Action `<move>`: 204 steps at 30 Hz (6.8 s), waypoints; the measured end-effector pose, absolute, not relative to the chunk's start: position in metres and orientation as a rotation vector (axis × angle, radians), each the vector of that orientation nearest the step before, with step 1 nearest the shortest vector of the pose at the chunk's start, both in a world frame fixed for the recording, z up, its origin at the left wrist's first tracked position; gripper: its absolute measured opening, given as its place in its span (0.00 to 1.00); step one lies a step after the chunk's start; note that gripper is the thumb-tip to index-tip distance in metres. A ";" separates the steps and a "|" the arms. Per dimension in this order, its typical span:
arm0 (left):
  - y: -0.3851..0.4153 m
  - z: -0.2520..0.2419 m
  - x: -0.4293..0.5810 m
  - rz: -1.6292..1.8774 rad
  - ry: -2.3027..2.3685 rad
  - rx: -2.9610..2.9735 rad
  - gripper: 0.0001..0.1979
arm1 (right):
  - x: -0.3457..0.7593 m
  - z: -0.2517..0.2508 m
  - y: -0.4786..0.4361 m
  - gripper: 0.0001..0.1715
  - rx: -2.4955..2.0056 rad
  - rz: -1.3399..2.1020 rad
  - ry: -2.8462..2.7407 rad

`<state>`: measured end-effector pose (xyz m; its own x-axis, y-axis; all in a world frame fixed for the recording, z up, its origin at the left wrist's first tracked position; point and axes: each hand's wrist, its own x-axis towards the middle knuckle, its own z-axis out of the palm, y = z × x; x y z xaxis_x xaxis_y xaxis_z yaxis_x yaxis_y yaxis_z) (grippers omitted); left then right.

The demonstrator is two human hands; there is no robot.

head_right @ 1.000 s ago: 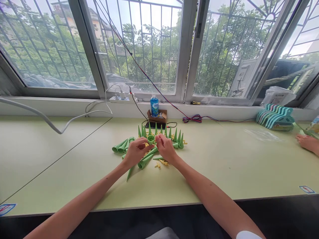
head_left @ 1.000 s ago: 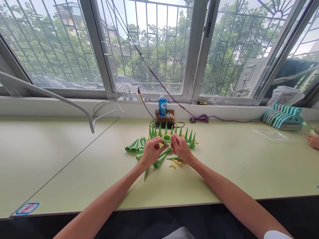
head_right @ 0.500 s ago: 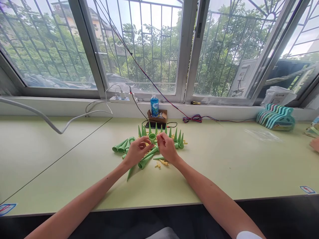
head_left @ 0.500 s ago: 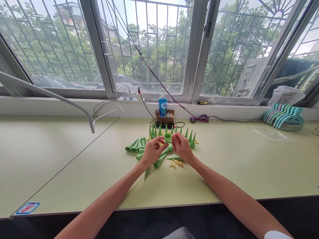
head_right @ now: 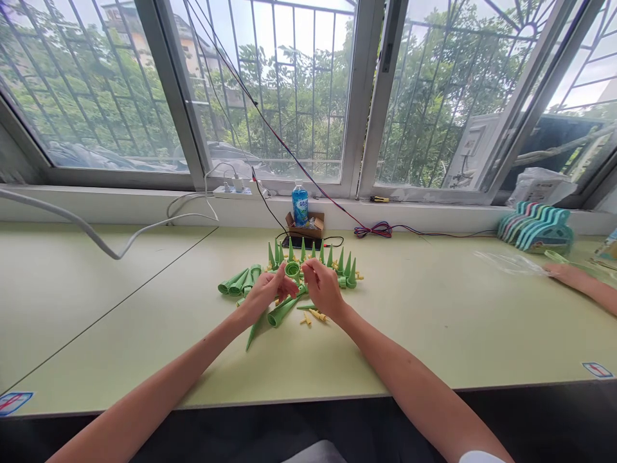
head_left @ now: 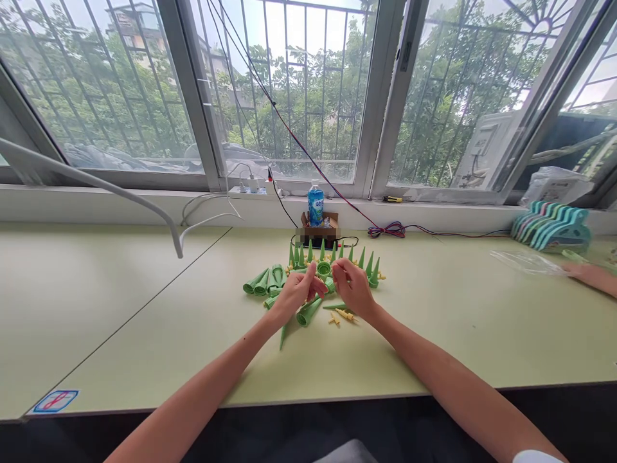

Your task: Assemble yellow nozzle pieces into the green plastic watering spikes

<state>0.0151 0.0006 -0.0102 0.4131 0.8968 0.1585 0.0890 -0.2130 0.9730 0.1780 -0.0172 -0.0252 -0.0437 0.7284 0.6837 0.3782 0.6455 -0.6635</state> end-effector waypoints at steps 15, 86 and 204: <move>0.001 -0.011 0.014 0.918 0.814 1.551 0.33 | 0.178 -0.028 -0.016 0.16 -0.896 0.355 -1.717; -0.008 -0.002 0.009 0.859 0.771 1.605 0.25 | 0.177 -0.026 -0.016 0.15 -0.951 0.320 -1.675; -0.003 -0.008 0.012 0.769 0.715 1.351 0.32 | 0.177 -0.024 -0.019 0.17 -0.865 0.252 -1.719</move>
